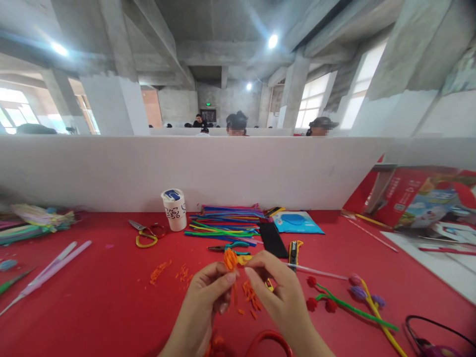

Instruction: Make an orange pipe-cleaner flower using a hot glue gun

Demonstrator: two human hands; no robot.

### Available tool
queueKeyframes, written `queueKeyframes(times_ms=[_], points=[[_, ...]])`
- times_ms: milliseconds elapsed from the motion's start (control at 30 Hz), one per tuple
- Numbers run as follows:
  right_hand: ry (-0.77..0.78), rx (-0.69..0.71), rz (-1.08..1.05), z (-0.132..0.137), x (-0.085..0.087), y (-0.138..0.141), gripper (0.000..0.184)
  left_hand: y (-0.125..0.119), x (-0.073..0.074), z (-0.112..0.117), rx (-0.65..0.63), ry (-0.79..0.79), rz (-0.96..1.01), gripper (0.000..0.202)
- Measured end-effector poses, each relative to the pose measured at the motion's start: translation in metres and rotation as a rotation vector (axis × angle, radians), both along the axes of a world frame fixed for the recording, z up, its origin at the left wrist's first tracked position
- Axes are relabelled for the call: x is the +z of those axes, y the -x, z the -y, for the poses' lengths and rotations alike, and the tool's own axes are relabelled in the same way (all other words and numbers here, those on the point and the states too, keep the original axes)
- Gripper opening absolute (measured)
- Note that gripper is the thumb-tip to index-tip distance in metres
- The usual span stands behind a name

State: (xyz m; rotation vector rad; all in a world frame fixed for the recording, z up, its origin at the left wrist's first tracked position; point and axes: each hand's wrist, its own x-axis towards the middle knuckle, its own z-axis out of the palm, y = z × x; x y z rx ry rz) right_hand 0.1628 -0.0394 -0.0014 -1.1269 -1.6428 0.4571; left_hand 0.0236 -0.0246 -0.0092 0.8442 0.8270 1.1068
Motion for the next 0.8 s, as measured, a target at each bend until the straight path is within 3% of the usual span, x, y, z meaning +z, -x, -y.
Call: queueKeyframes(times_ms=[133, 233, 333, 400, 467, 667, 800], points=[[0.444, 0.3, 0.022, -0.004, -0.009, 0.01, 0.017, 0.005, -0.004, -0.01, 0.11, -0.092, -0.068, 0.015], [0.427, 0.339, 0.165, -0.006, -0.012, 0.014, 0.021, 0.01, -0.005, -0.016, 0.111, -0.156, -0.179, 0.017], [0.39, 0.109, 0.406, -0.017, -0.012, 0.001, 0.018, 0.013, -0.002, -0.02, 0.113, -0.17, -0.2, 0.02], [0.511, -0.174, 0.552, -0.029, -0.018, -0.016, 0.026, 0.014, 0.001, -0.02, 0.137, -0.145, -0.16, 0.018], [0.599, -0.316, 0.594, -0.043, -0.032, -0.033, 0.028, 0.014, 0.003, -0.02, 0.14, -0.115, -0.111, 0.018], [0.805, -0.319, 0.524, -0.068, -0.085, -0.053, 0.026, 0.014, 0.003, -0.018, 0.097, -0.006, 0.054, 0.017], [0.784, -0.278, 0.272, -0.072, -0.087, -0.055, 0.024, 0.018, 0.005, -0.018, 0.063, 0.073, 0.146, 0.012]])
